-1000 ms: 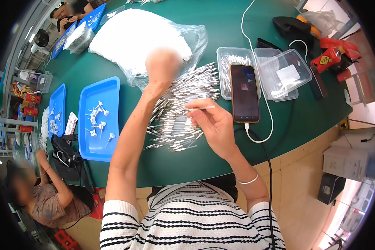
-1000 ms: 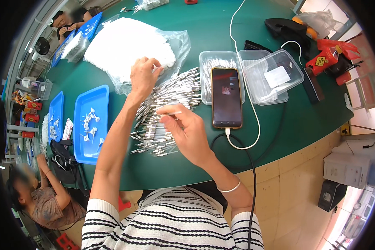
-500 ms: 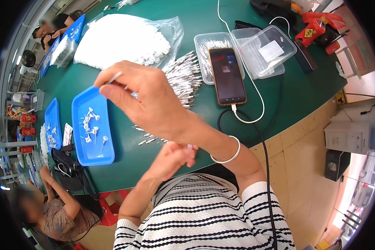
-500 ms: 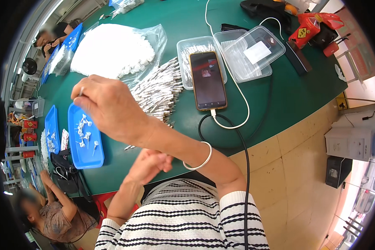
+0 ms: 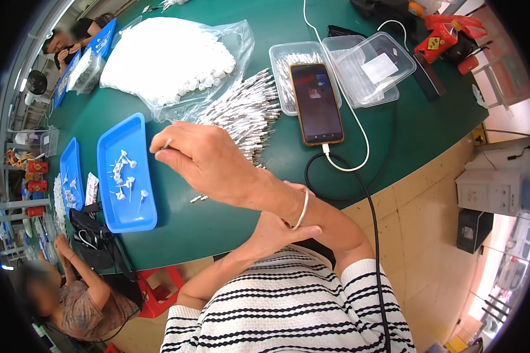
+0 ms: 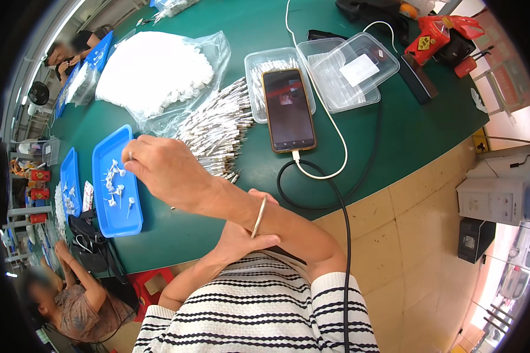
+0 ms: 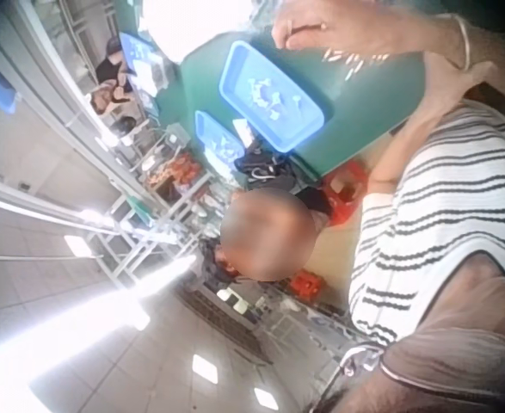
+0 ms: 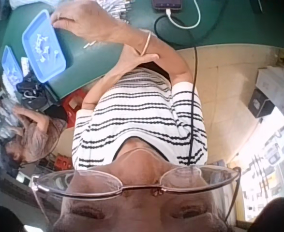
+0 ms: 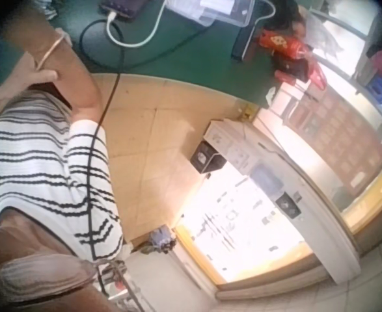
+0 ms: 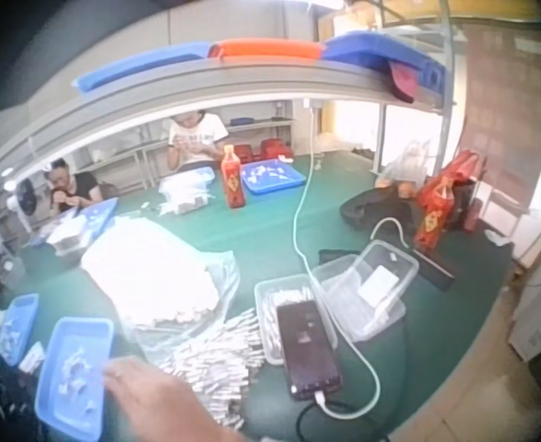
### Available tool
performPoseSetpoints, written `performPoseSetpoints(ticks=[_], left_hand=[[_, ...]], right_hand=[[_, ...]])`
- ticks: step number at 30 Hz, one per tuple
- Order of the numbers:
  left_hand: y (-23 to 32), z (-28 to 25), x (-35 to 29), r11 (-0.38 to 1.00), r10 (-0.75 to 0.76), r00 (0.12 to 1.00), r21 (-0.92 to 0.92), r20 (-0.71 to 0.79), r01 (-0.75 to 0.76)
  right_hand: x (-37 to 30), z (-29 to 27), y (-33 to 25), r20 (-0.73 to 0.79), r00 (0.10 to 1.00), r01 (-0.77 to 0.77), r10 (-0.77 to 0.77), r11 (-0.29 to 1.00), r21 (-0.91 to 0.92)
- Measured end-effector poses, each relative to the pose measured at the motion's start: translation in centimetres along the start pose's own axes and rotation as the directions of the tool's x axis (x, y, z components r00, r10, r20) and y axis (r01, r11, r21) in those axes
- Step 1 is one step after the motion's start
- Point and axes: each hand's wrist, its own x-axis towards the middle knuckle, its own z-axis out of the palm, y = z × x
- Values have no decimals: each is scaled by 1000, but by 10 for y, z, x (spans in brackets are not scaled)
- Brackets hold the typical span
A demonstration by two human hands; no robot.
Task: The person repeatedly picks up small white plastic caps and silver metal rods from a green table. They insert the rods into the caps by hand and place the assembled units into a blue tray. The process is repetitive and involves handling small parts one at a time.
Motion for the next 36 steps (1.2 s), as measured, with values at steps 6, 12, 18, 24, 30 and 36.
performPoseSetpoints(ticks=[6,12,18,24,30,36], left_hand=[[18,-31,6,995,-28,997,-95,-75,20],[21,-73,-17,955,-160,981,-269,-111,126],[34,-108,-25,903,-123,975,-428,-182,34],[39,-110,-13,885,-106,990,-464,-96,50],[34,-102,18,933,13,994,-357,-109,-51],[24,-125,38,934,41,995,-349,-90,-71]], right_hand=[[-22,-17,18,-16,1000,3,-5,991,-131],[-48,-46,29,-74,976,-208,205,977,-41],[-115,-70,30,-171,852,-465,495,865,189],[-150,-102,7,-244,829,-498,503,863,83],[-100,-80,1,-276,916,-284,291,956,65],[-41,-44,27,-259,877,-253,405,847,468]])
